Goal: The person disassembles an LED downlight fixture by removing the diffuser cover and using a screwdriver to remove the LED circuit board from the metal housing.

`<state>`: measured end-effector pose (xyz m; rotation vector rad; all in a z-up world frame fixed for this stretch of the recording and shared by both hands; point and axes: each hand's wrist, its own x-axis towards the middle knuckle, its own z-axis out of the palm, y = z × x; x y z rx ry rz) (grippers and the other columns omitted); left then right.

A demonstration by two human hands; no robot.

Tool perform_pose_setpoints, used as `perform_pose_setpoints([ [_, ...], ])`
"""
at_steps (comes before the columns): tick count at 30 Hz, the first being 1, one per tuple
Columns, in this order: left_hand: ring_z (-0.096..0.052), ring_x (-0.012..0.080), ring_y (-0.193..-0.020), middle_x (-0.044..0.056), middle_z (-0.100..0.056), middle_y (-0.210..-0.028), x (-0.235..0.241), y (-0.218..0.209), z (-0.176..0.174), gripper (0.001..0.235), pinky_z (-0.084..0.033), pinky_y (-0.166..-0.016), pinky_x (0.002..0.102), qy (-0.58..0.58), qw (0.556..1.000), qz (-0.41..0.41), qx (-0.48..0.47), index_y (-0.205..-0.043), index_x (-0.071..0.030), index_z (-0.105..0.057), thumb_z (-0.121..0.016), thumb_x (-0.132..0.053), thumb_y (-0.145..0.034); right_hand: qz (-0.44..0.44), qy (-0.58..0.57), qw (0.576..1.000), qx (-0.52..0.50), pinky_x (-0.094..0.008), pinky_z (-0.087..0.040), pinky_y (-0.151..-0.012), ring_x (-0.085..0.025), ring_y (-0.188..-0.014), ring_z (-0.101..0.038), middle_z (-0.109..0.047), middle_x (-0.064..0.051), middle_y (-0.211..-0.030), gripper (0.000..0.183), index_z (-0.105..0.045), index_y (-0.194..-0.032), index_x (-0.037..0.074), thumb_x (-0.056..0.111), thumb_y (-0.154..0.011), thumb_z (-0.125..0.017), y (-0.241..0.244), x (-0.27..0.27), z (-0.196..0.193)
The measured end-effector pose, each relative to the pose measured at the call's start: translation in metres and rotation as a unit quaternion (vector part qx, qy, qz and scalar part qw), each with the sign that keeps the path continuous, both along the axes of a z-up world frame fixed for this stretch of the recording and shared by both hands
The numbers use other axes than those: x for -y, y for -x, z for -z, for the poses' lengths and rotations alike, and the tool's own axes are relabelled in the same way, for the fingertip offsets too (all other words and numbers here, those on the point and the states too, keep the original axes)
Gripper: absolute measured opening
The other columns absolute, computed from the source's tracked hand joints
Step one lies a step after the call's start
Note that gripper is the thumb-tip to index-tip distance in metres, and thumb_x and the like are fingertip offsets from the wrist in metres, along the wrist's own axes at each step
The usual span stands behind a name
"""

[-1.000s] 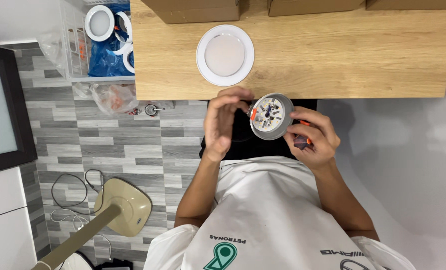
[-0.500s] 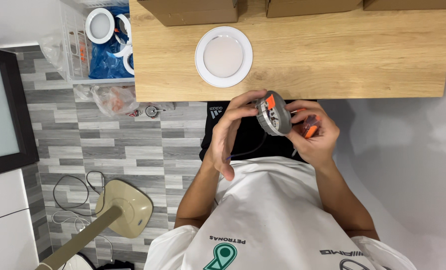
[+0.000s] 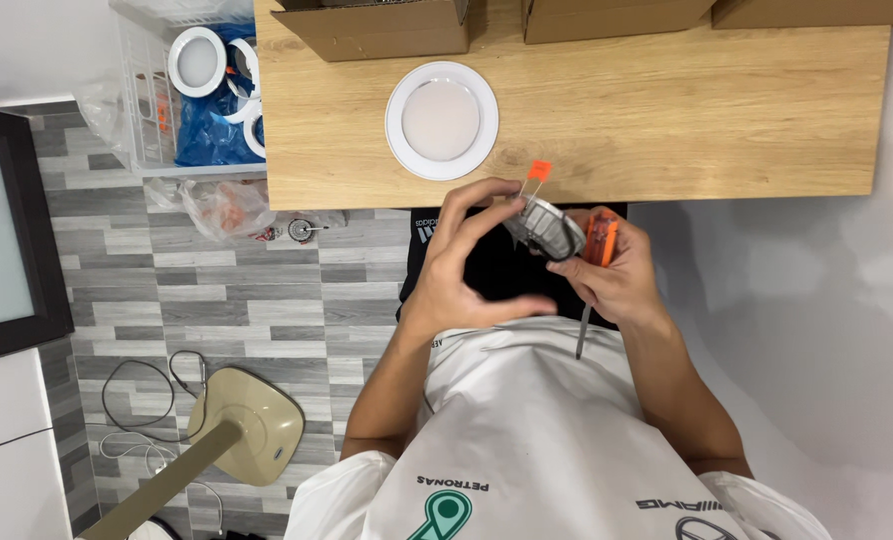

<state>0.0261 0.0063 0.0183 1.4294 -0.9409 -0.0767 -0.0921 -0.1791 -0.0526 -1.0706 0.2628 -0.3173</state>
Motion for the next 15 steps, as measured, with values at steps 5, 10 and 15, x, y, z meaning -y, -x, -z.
perform_pose_setpoints([
  [5, -0.068, 0.0335, -0.127, 0.015, -0.062, -0.150, 0.009, -0.011, 0.004, 0.082, -0.059, -0.105, 0.044, -0.067, 0.990, -0.060, 0.107, -0.152, -0.010, -0.065, -0.101, -0.030, -0.082, -0.053, -0.037, 0.998, 0.026, -0.021, -0.035, -0.022, -0.013, -0.025, -0.054, -0.064, -0.018, -0.066, 0.029, -0.063, -0.110, -0.006, -0.011, -0.087, -0.080, 0.001, 0.005, 0.033],
  [10, -0.073, 0.0337, -0.116, 0.013, -0.070, -0.137, 0.011, -0.031, -0.018, 0.084, -0.062, -0.100, 0.046, -0.078, 0.983, -0.043, 0.163, -0.142, -0.006, -0.069, -0.105, -0.027, -0.070, -0.061, -0.029, 0.996, 0.056, -0.022, -0.035, -0.019, -0.015, -0.023, -0.051, -0.069, -0.024, -0.072, 0.029, -0.062, -0.109, -0.005, -0.011, -0.087, -0.080, 0.003, 0.014, 0.050],
  [15, -0.075, 0.0353, -0.113, 0.015, -0.073, -0.134, 0.021, -0.081, -0.050, 0.086, -0.062, -0.099, 0.048, -0.045, 0.960, -0.079, 0.266, -0.140, -0.007, -0.071, -0.106, -0.041, -0.068, -0.055, -0.032, 0.995, 0.082, -0.013, -0.039, -0.028, -0.028, -0.067, -0.081, -0.076, -0.029, -0.110, 0.031, -0.056, -0.129, 0.002, 0.020, -0.107, -0.068, -0.005, 0.018, -0.004],
])
